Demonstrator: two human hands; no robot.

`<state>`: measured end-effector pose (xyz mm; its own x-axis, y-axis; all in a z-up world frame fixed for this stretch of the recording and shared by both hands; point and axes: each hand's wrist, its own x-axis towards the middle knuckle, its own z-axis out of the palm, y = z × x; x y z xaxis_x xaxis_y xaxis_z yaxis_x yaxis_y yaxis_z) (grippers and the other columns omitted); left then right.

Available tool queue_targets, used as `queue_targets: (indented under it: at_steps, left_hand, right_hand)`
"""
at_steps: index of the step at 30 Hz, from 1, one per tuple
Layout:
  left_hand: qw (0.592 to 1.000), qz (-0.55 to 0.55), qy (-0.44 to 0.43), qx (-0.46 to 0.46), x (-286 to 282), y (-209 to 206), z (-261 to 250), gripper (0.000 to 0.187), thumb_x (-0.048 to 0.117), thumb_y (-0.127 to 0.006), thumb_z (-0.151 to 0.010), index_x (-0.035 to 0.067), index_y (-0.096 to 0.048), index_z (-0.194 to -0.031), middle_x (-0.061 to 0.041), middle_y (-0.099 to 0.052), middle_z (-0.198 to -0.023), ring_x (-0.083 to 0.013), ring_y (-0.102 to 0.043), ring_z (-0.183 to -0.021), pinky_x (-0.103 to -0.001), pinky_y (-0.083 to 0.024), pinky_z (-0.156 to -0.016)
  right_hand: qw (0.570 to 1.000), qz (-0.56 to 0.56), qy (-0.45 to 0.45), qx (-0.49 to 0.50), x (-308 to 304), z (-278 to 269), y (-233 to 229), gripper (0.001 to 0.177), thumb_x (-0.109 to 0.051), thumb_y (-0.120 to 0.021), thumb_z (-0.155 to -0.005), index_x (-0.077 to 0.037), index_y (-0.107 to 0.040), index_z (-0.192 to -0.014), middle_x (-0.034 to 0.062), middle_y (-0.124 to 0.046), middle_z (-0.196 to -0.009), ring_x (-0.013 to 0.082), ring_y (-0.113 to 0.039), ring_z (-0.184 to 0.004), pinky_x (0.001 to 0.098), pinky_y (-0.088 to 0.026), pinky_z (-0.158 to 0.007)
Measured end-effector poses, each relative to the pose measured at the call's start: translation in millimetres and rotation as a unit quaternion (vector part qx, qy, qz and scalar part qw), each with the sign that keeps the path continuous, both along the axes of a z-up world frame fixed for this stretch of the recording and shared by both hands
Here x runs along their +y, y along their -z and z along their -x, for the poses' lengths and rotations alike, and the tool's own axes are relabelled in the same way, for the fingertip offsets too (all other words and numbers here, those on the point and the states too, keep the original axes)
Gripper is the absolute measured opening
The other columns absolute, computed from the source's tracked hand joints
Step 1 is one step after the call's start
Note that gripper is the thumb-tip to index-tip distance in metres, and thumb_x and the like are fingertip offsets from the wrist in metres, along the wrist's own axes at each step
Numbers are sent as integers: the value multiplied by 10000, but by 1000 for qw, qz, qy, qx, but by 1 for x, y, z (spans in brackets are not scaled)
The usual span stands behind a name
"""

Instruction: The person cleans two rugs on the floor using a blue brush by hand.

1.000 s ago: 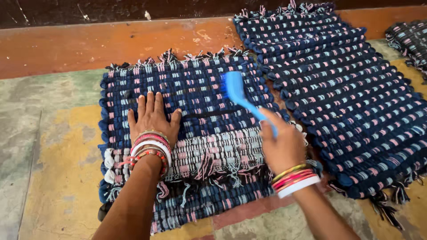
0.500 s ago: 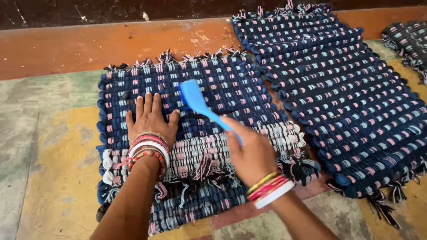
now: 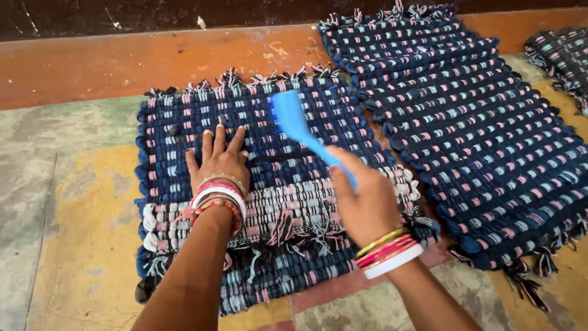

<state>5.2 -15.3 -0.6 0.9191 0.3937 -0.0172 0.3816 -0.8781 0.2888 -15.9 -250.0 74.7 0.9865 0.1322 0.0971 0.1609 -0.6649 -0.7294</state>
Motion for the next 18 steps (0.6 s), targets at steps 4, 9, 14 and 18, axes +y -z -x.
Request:
queue_targets:
  at_steps: [4,9,14,18]
  left_hand:
    - [998,13,7,-58,4,9,1,537,333,-500,-972,312,-430,-1504,-35,-299,-1628,-249,-209,-1509,-563,-144,-1188]
    - [990,54,30,-123,2,2,11,516,397,-591,-914,160,-618,-1371,-94,-477,-1535,-270,-342,-1477,-552,-207,-1202]
    - [971,91,178,-130,-12,-27,30,409,435,-653,-810,98,-739,-1025,-158,-633,-1225,-320,-534,-1212,-488,-437,-1008]
    - [967,103,220,-75,-25,-45,48,461,517,-647,-814,106,-700,-1015,-121,-647,-1034,-284,-570,-1070,-430,-475,-956]
  right_hand:
    - [986,36,-94,-133,3,3,1,333,-208,-608,-950,-189,-703,-1269,164,-754,-866,320,-722,-656,408,-542,-575]
    - [991,95,44,-83,-39,-15,8,331,-221,-619,-933,-211,-730,-1245,177,-746,-848,335,-749,-749,429,-550,-639]
    - [984,103,78,-122,-60,-19,10,323,-194,-625,-953,-177,-735,-1256,190,-745,-852,356,-739,-797,430,-550,-697]
    - [995,26,59,-76,-51,-6,5,321,-177,-611,-944,-164,-708,-1250,173,-768,-853,295,-787,-767,394,-575,-690]
